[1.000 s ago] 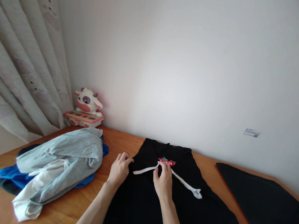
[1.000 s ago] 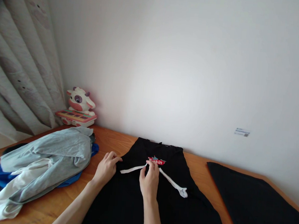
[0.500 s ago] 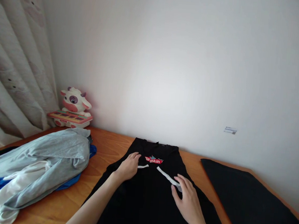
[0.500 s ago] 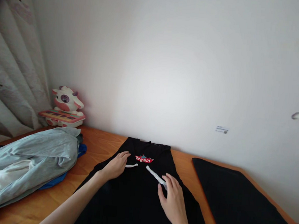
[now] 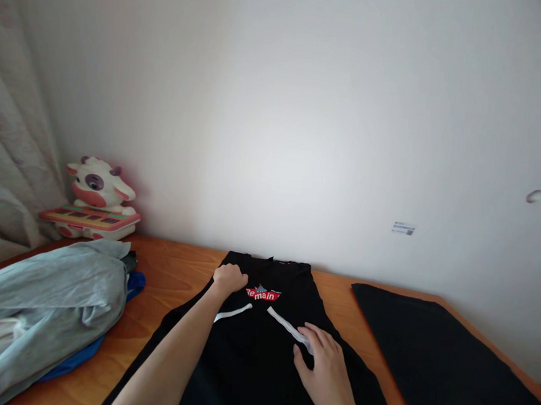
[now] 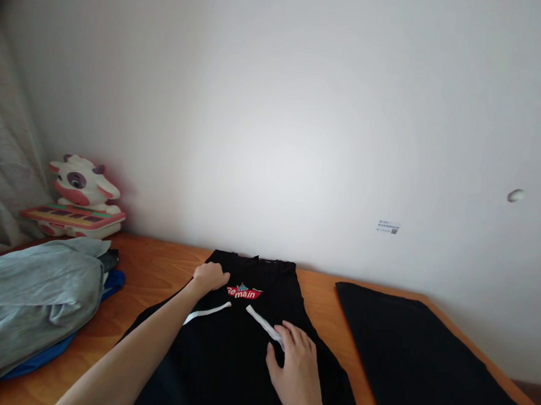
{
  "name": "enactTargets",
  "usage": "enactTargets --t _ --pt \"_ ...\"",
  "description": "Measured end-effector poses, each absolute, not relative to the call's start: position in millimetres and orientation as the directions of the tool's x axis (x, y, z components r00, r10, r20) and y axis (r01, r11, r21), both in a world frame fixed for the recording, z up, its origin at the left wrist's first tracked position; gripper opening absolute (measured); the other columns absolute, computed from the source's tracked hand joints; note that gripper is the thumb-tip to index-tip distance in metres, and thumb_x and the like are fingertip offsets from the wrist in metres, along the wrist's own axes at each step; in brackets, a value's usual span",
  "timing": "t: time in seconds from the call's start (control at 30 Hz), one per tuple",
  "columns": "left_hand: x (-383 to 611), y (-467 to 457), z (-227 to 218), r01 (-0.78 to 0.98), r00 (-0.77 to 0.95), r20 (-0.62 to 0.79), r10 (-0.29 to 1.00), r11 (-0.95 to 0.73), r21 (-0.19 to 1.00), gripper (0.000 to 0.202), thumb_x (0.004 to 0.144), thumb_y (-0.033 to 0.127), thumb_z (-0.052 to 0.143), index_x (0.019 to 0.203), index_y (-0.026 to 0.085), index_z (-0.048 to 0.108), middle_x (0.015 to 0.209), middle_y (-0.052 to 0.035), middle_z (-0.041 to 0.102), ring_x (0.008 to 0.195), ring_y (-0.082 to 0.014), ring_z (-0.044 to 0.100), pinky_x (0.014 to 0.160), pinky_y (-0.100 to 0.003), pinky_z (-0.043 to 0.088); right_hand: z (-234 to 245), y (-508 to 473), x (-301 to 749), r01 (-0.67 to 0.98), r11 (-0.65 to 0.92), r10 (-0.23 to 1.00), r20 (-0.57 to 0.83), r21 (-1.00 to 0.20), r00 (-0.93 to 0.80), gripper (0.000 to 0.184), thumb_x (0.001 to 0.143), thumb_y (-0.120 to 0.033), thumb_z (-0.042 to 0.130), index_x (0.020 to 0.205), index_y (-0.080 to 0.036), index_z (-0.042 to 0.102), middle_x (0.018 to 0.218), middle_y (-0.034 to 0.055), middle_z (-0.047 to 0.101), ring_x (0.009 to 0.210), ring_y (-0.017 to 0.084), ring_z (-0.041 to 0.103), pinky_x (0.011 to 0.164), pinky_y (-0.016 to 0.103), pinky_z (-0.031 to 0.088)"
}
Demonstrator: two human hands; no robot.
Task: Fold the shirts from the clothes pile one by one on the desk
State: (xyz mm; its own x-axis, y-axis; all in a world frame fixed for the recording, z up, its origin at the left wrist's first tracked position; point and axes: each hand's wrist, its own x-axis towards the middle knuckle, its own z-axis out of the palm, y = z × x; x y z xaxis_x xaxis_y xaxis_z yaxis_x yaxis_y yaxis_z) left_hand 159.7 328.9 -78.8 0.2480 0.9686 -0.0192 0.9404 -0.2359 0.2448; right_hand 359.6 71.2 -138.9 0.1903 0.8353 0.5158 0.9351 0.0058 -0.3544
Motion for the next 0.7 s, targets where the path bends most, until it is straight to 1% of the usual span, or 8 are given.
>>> enactTargets --t 0.1,0.17,0.27,0.33,0.43,0.53,0.63,0.7 --pt "163 338 -83 0.943 0.234 -0.027 0.972 -0.22 0.248 0.043 0.083 0.038 0.056 0.107 0.008 0.076 0.112 -0.0267 0.074 0.109 -0.0389 0.07 0.089 -0.044 0.054 -138 71 359 0.933 -0.003 0.837 0.51 -0.36 0.199 0.03 0.09 -0.037 0.059 0.117 -0.03 0.07 0.123 0.0064 0.071 0.117 0.029 0.064 0.099 0.047 0.052" --pt "164 344 -83 0.943 0.225 -0.025 0.974 -0.211 0.257 0.044 0.089 0.036 0.048 0.107 0.007 0.076 0.11 -0.0264 0.074 0.105 -0.0373 0.072 0.086 -0.043 0.054 -136 71 359 0.932 -0.011 0.844 0.497 -0.362 0.204 0.03 0.09 -0.037 0.059 0.117 -0.03 0.07 0.124 0.0059 0.071 0.118 0.029 0.064 0.099 0.047 0.052" --pt "163 342 -84 0.925 0.268 0.011 0.963 -0.26 0.278 0.046 0.097 0.032 0.036 0.103 0.01 0.076 0.104 -0.0219 0.076 0.1 -0.0325 0.073 0.085 -0.039 0.054 -134 71 359 0.931 -0.017 0.847 0.49 -0.365 0.208 0.028 0.09 -0.037 0.059 0.116 -0.03 0.07 0.123 0.0056 0.071 0.117 0.028 0.064 0.099 0.046 0.051" --pt "162 329 -87 0.89 0.348 0.075 0.934 -0.355 0.286 0.043 0.099 0.031 0.035 0.107 0.013 0.073 0.11 -0.0179 0.075 0.106 -0.0292 0.071 0.094 -0.039 0.051 -133 70 358 0.931 -0.013 0.847 0.491 -0.364 0.204 0.028 0.091 -0.035 0.059 0.116 -0.029 0.069 0.123 0.0058 0.07 0.117 0.028 0.064 0.099 0.046 0.051" --pt "155 300 -98 0.813 0.483 0.18 0.857 -0.515 0.271 0.038 0.099 0.034 0.043 0.126 0.017 0.064 0.135 -0.0138 0.065 0.13 -0.0264 0.057 0.111 -0.041 0.04 -133 70 359 0.934 -0.005 0.85 0.49 -0.358 0.192 0.028 0.092 -0.034 0.058 0.117 -0.028 0.068 0.124 0.0062 0.07 0.118 0.028 0.063 0.1 0.046 0.05" --pt "138 274 -117 0.732 0.581 0.255 0.773 -0.633 0.252 0.05 0.101 0.04 0.043 0.141 0.012 0.053 0.152 -0.0172 0.05 0.145 -0.0269 0.042 0.119 -0.042 0.033 -136 70 360 0.934 0.007 0.846 0.499 -0.358 0.185 0.029 0.092 -0.034 0.057 0.119 -0.027 0.066 0.125 0.0067 0.07 0.119 0.028 0.063 0.101 0.047 0.05" --pt "111 263 -129 0.709 0.592 0.274 0.758 -0.651 0.272 0.06 0.1 0.047 0.042 0.145 0.007 0.048 0.157 -0.0218 0.043 0.149 -0.0313 0.035 0.122 -0.049 0.029 -140 69 361 0.931 0.018 0.84 0.511 -0.365 0.184 0.031 0.093 -0.035 0.057 0.121 -0.026 0.065 0.125 0.0074 0.07 0.12 0.028 0.063 0.101 0.047 0.05" --pt "91 265 -129 0.685 0.586 0.243 0.773 -0.633 0.361 0.057 0.099 0.05 0.045 0.141 0.013 0.055 0.154 -0.018 0.049 0.148 -0.032 0.037 0.122 -0.052 0.028 -142 68 361 0.929 0.027 0.837 0.516 -0.37 0.181 0.032 0.093 -0.036 0.057 0.123 -0.025 0.064 0.125 0.0081 0.07 0.119 0.028 0.063 0.1 0.046 0.051"
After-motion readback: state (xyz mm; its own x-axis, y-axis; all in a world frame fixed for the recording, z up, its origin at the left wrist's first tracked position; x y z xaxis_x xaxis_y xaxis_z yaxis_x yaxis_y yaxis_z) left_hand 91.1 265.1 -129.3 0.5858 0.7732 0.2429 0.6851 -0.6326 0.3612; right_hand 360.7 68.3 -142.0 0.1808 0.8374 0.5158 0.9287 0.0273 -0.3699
